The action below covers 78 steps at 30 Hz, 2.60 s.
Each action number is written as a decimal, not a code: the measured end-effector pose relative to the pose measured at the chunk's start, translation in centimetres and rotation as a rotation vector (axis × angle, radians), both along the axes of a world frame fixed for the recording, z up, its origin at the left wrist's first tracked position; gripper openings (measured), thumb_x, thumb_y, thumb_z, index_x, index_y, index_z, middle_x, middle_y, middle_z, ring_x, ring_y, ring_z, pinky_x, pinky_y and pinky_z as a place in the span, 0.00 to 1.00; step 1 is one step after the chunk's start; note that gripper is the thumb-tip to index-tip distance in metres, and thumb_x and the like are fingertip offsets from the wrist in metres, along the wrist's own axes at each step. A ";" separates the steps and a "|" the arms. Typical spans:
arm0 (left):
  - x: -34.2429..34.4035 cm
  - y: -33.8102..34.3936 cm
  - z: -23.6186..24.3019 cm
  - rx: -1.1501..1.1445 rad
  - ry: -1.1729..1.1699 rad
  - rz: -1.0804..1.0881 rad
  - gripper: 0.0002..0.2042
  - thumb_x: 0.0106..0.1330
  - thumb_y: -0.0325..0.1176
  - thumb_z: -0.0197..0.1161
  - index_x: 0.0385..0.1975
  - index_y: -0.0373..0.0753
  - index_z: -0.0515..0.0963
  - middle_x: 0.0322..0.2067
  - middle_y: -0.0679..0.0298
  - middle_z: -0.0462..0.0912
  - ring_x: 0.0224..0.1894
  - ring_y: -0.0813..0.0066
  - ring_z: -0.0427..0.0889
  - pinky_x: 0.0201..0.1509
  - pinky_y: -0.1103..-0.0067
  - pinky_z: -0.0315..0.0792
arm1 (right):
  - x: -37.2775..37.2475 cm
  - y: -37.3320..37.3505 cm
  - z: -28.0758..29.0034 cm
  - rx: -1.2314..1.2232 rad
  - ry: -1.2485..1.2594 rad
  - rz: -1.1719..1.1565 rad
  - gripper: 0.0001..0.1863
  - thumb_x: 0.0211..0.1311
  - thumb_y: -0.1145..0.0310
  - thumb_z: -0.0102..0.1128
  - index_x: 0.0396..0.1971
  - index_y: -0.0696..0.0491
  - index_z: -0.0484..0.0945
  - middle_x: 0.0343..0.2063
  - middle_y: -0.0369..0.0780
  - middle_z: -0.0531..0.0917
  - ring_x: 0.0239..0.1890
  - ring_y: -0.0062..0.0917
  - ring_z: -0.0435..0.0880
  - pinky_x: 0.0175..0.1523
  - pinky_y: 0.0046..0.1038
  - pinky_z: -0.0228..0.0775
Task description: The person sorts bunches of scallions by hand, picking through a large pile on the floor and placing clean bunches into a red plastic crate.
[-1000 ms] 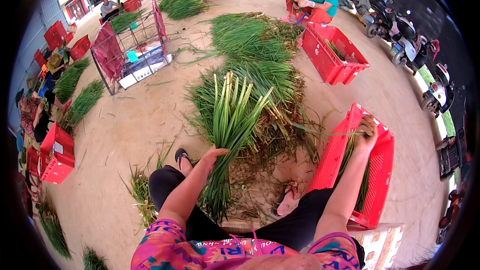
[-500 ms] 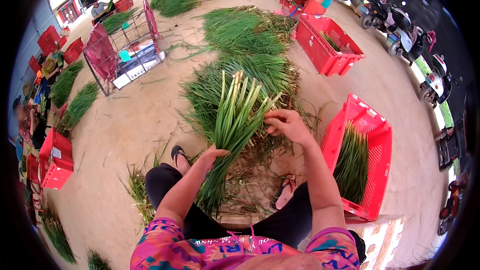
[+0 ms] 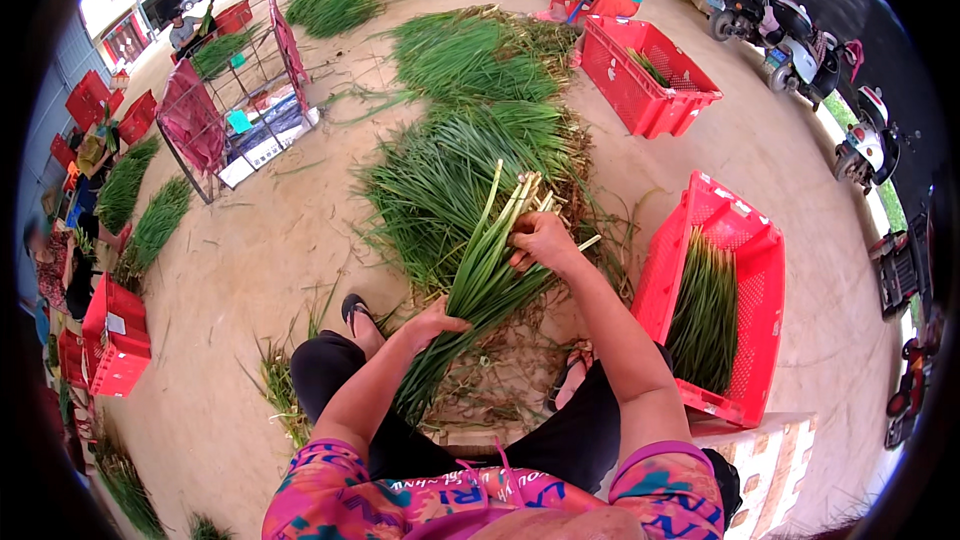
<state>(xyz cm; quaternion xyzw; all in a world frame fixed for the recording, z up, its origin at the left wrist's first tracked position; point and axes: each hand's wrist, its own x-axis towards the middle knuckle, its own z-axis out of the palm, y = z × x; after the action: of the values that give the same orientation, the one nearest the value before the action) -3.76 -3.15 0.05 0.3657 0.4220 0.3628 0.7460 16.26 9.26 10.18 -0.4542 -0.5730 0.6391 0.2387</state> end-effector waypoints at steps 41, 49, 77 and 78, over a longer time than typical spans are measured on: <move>0.3 0.4 -0.1 0.002 -0.053 0.030 0.27 0.41 0.26 0.67 0.45 0.34 0.67 0.36 0.62 0.74 0.36 0.75 0.73 0.42 0.78 0.66 | 0.5 -1.4 0.0 0.025 -0.124 0.134 0.09 0.49 0.73 0.54 0.26 0.66 0.73 0.14 0.39 0.75 0.14 0.19 0.76 0.18 0.20 0.69; -0.2 0.2 -0.9 0.003 -0.093 0.038 0.29 0.40 0.27 0.67 0.47 0.34 0.66 0.40 0.62 0.74 0.40 0.76 0.72 0.46 0.79 0.64 | 2.7 -0.5 0.7 -0.276 0.227 -0.118 0.09 0.49 0.67 0.49 0.16 0.55 0.72 0.13 0.33 0.70 0.05 0.12 0.59 0.10 0.15 0.48; -1.8 1.5 -2.4 -0.046 -0.179 0.173 0.21 0.44 0.25 0.65 0.41 0.36 0.70 0.31 0.65 0.76 0.30 0.78 0.76 0.33 0.81 0.69 | 13.8 -2.6 7.2 0.084 -0.158 0.005 0.16 0.46 0.59 0.58 0.28 0.58 0.76 0.26 0.40 0.79 0.25 0.21 0.78 0.29 0.24 0.71; -1.5 1.7 -1.8 -0.030 -0.181 0.167 0.21 0.44 0.25 0.65 0.40 0.36 0.70 0.31 0.65 0.76 0.29 0.78 0.76 0.33 0.81 0.69 | 12.0 -2.0 5.0 0.107 -0.414 0.274 0.22 0.43 0.55 0.61 0.33 0.59 0.76 0.28 0.42 0.80 0.31 0.21 0.78 0.33 0.24 0.71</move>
<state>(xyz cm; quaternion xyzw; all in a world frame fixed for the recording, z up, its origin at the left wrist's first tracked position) -5.24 -1.47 -1.78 0.2839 0.3874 0.4490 0.7535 28.27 7.27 15.13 -0.4803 -0.6989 0.5275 0.0513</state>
